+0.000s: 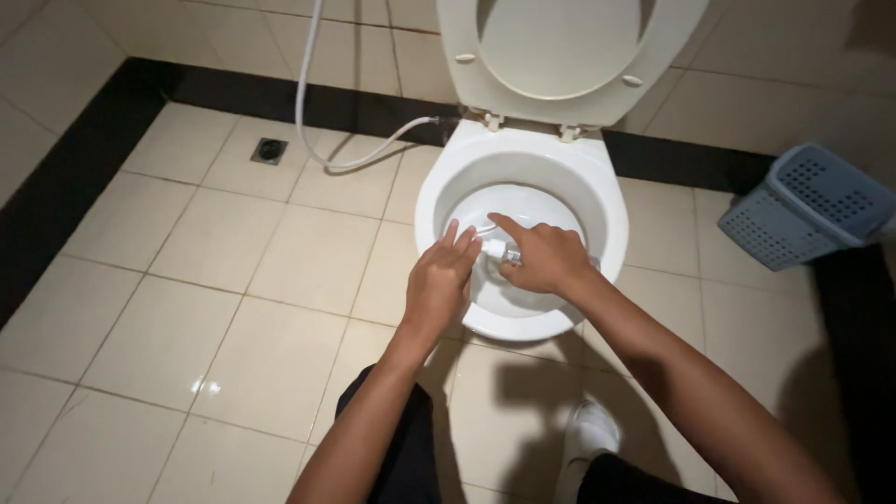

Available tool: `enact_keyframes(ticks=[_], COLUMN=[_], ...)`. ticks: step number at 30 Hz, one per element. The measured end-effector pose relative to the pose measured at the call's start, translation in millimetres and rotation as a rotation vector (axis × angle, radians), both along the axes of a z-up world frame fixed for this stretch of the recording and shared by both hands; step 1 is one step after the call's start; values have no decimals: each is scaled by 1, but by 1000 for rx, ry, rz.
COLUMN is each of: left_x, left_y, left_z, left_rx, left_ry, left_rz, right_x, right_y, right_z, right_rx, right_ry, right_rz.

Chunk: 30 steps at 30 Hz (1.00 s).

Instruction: The person places a yellow sponge on the sink counter, opens the toilet lid and seat, then uses a white wipe to clean the underside of the seat and the rim of the bowl. The person finishes by placing the wipe on the counter.

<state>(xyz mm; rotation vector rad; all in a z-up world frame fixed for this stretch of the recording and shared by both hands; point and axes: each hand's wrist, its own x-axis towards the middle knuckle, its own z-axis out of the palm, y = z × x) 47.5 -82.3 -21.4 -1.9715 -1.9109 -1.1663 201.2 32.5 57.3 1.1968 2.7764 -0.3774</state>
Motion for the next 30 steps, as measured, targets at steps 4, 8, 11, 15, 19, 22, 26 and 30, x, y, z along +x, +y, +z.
enact_keyframes(ticks=[4, 8, 11, 15, 19, 22, 26, 30], left_x=[13, 26, 36, 46, 53, 59, 66, 77], left_y=[11, 23, 26, 28, 28, 29, 35, 36], left_z=[3, -3, -3, -1, 0, 1, 1, -1], left_rx=[-24, -11, -19, -43, -23, -25, -47, -88], left_ry=[5, -19, -15, -13, -33, -49, -78, -70], left_rz=[-120, -170, -193, -197, -218, -250, -289, -325], right_x=[21, 35, 46, 54, 62, 66, 75, 92], right_y=[5, 11, 10, 9, 5, 1, -2, 2], right_z=[-5, -14, -12, -7, -3, 9, 14, -6], right_rx=[1, 54, 73, 33, 2, -26, -23, 22], right_ry=[17, -99, -80, -106, -104, -145, -167, -182], right_rz=[-42, -86, -97, -149, -185, -223, -253, -274])
